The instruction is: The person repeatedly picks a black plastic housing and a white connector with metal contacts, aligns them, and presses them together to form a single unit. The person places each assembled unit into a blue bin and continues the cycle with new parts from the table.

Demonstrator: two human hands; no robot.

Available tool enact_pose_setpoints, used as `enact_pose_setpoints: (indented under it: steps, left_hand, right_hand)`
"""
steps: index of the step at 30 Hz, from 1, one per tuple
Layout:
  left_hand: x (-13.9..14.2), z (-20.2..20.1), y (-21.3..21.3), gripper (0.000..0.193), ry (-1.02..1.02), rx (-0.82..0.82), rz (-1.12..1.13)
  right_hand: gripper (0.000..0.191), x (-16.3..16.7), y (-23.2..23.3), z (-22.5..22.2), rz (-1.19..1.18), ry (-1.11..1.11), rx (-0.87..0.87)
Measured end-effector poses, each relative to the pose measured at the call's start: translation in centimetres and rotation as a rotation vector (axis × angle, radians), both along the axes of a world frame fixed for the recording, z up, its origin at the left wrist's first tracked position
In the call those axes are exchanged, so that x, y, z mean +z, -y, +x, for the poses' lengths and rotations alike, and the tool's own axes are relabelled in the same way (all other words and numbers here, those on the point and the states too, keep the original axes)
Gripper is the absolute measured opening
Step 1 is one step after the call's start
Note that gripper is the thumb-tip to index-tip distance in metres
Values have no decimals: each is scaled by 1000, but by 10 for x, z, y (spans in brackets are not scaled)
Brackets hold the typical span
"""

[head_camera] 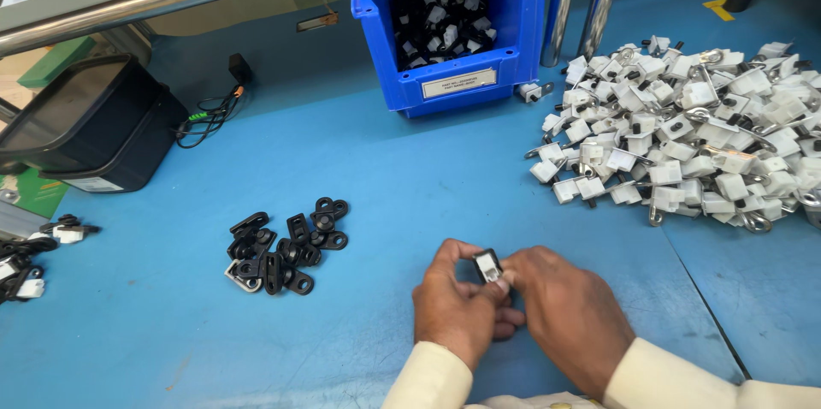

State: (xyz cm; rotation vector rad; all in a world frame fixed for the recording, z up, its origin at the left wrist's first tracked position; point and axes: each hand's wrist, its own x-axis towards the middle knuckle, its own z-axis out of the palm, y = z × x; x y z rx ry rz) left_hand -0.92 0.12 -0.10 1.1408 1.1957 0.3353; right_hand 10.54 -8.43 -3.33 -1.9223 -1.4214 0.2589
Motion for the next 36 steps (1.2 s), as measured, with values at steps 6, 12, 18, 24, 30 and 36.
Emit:
enact_pose_setpoints:
  steps: [6,12,18,24,30,36]
  left_hand:
    - [5,-1,-4,31,87,57,-142]
    - [15,-3,-6,34,122,-24,-160]
    - [15,1,-3,32,82,-44,-97]
    - [13,0,-5,30,-5,-56,20]
    - [16,1,5,33,-136,-147,225]
    - [9,-1,3,26,-103,-132,139]
  right_hand:
    - [33,12,-4,11,-167,-798,-151]
    - [33,21,-12,20,-380,-1135,-285]
    - [28,13,-21,28,-424,-1178,-317]
    - [34,26,-13,15,-333,-1090,-359]
    - [25,35,-15,10,-265,-759,-261]
    - [27,29,-16,16,-217,-632,-212]
